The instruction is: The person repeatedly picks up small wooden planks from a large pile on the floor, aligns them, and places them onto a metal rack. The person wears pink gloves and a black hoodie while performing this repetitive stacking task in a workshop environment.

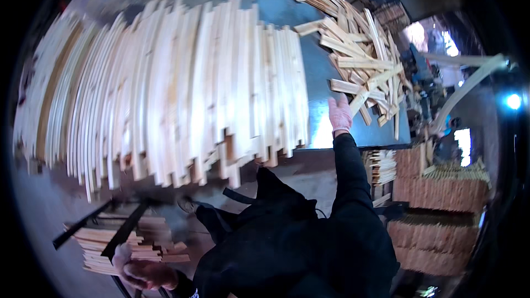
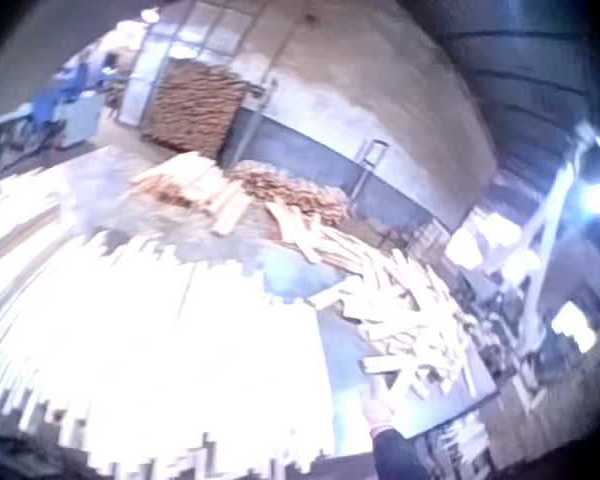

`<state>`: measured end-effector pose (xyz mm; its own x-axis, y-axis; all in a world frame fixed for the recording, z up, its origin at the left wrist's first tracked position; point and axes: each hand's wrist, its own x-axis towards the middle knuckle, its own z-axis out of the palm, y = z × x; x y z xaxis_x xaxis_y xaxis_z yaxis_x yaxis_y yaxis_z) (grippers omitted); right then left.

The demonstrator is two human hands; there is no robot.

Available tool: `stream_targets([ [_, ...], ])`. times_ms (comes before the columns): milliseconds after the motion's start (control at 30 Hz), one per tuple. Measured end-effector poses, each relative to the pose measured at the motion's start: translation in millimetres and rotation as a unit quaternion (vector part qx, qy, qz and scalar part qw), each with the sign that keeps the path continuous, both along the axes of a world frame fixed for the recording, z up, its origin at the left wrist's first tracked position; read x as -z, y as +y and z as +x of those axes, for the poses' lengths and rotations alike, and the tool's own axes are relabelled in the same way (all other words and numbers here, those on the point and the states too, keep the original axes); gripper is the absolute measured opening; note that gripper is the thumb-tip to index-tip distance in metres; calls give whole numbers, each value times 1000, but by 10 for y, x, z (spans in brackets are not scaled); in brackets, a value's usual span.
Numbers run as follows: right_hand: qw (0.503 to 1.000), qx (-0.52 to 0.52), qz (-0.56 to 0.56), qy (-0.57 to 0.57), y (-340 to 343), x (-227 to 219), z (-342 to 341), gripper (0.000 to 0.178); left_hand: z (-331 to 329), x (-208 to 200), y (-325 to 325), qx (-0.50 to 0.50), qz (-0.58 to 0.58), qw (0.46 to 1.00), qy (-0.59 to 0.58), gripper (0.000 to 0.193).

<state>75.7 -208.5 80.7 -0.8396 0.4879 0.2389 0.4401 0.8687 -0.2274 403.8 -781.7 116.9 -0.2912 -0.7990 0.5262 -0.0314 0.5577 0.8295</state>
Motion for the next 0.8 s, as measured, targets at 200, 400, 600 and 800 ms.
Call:
stream_targets([
  [200,947,295,-113,-55,2194,429,-268,124,-1730,-786,2796,507,163,846,-16,39],
  [400,896,81,-432,-67,2506,272,-487,70,-3671,41,5667,600,332,644,-339,38],
  [600,909,-242,-268,-208,3331,-489,13,36,-4041,805,6513,684,465,254,-501,58],
  [800,987,110,-76,94,4529,158,-1262,108,-3784,289,6817,663,378,414,-497,50],
])
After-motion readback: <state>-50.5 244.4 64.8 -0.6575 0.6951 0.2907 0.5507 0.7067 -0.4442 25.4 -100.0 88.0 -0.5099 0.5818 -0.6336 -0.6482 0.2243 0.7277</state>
